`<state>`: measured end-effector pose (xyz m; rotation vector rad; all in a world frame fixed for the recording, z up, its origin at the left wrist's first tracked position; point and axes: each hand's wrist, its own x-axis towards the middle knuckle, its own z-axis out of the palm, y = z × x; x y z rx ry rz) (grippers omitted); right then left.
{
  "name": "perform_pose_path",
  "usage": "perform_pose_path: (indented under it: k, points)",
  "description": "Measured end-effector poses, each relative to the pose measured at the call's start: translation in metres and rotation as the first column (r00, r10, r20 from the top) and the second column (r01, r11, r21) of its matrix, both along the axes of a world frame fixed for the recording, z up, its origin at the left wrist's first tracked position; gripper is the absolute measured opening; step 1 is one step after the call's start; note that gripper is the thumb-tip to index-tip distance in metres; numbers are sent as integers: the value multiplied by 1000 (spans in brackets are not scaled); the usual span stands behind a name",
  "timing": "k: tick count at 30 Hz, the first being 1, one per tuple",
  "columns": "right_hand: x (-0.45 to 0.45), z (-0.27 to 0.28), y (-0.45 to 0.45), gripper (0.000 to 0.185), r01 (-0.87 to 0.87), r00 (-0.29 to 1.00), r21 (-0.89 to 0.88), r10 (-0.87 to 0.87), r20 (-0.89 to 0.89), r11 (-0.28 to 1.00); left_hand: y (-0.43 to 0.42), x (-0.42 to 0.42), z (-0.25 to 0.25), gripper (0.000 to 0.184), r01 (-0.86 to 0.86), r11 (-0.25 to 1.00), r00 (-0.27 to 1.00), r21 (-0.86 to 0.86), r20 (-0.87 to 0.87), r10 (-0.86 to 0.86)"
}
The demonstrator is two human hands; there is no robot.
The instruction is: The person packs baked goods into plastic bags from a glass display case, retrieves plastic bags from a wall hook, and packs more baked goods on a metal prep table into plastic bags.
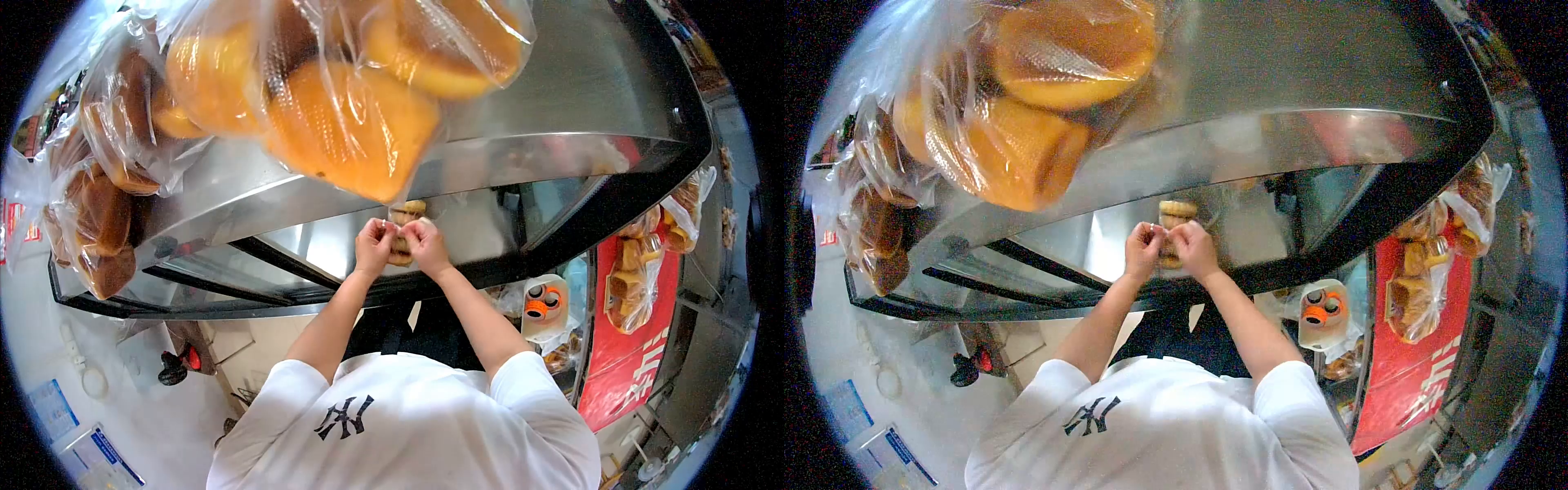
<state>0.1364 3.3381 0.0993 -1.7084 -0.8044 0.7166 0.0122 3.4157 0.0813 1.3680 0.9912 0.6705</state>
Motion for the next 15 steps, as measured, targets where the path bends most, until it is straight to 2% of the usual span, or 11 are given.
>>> perform_pose_path:
  k: [1, 2, 3, 5, 7, 8, 9, 10, 11, 12, 15]
  points:
    - [1, 2, -1, 6, -130, 971, 50, 117, 209, 990, 4, 2, 6, 12, -1, 1000, 1000, 1, -1, 1]
    - [0, 3, -4, 5, -269, 886, 70, 219, 408, 961, 8, 2, 16, 10, 108, 984, 980, 141, -183, -82]
    - [2, 2, -5, 5, -275, 887, 67, 226, 402, 959, 12, 2, 25, 10, 238, 939, 919, 250, -370, -135]
    - [11, 2, -3, 3, -378, 772, 7, 311, 555, 926, 23, 3, 22, 12, 296, 901, 914, 317, -367, -172]
    - [13, 1, -4, 6, -358, 820, 48, 289, 493, 933, 34, 4, 17, 13, 401, 777, 903, 485, -355, -244]
    - [8, -1, -2, 7, -213, 927, 59, 183, 328, 975, 36, 3, 13, 18, 417, 849, 882, 324, -371, -292]
    - [4, -3, -2, 9, -67, 987, 42, 60, 152, 997, 37, 3, 8, 18, 414, 852, 882, 321, -373, -289]
    - [2, -3, -3, 10, -89, 980, 2, 87, 179, 996, 38, 5, 9, 18, 326, 940, 920, 98, -263, -291]
    - [2, -4, -2, 10, -92, 980, 2, 90, 177, 996, 38, 6, 10, 18, 244, 960, 952, -141, -155, -264]
    - [4, -5, -1, 10, -120, 963, 58, 102, 249, 991, 39, 5, 12, 18, 196, 935, 957, -296, -151, -249]
    - [9, -5, -4, 10, -204, 898, 55, 165, 407, 977, 37, 12, 20, 16, 58, 955, 979, -289, -168, -111]
